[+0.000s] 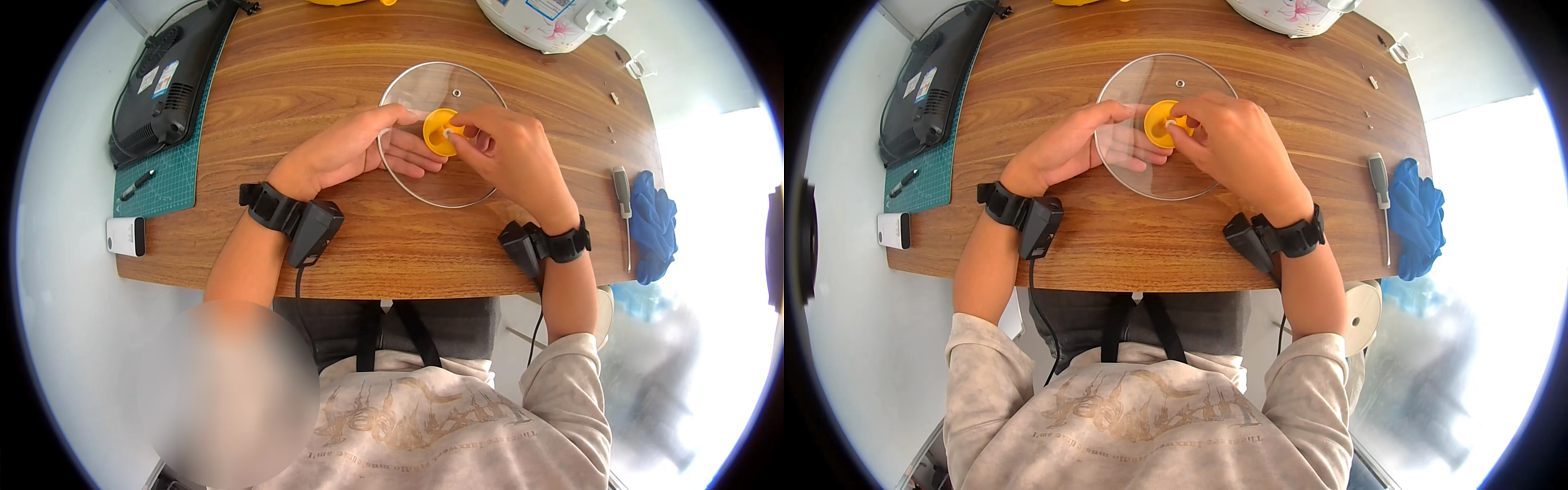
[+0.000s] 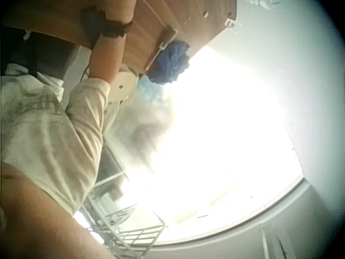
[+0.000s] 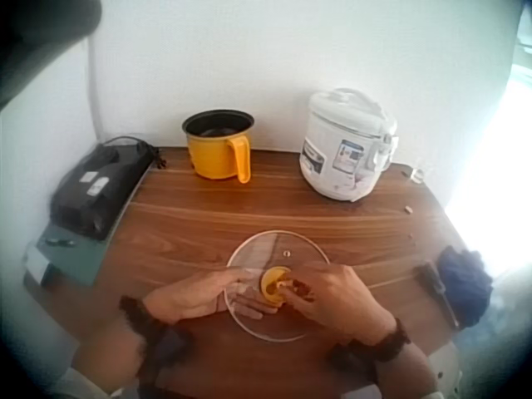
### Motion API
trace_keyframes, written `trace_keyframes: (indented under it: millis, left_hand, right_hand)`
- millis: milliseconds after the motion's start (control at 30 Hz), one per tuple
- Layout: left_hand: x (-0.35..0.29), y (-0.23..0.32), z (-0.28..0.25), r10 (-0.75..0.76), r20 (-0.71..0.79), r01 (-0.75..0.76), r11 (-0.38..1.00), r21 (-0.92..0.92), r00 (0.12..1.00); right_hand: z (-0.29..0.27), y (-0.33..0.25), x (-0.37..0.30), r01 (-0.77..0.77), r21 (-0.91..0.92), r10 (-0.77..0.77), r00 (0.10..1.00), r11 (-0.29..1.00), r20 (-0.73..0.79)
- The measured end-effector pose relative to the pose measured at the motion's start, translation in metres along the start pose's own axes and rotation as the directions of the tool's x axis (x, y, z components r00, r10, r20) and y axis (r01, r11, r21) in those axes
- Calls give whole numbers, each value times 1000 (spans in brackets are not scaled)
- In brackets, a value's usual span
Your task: The person cleans a wooden table with a blue cloth, then assembles a glass lid with a yellow knob using a screwdriver. They also use the screwdriver on the bottom of a yellow appliance.
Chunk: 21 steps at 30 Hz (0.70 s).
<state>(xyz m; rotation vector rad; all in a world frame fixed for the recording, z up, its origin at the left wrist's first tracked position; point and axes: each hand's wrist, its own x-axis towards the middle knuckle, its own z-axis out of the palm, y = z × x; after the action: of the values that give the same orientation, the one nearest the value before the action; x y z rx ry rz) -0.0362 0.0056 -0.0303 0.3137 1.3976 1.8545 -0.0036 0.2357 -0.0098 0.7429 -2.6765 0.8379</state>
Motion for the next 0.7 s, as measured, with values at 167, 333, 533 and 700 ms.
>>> trace_keyframes:
  millis: [167, 333, 533, 700]
  left_hand:
    - [1, -2, -2, 9, 10, -9, 1000, 2, 1000]
    - [1, 0, -2, -22, 22, 21, 1000, 22, 1000]
    - [1, -2, -2, 7, 2, -7, 1000, 0, 1000]
    - [1, -1, 0, 11, -8, -11, 1000, 27, 1000]
  right_hand:
    - [-2, 3, -1, 28, -1, -28, 999, 1000, 35]
    - [0, 2, -1, 54, 22, -55, 998, 998, 24]
    - [2, 4, 0, 24, -1, -24, 1000, 1000, 21]
    - [3, 5, 0, 55, -19, -55, 998, 998, 0]
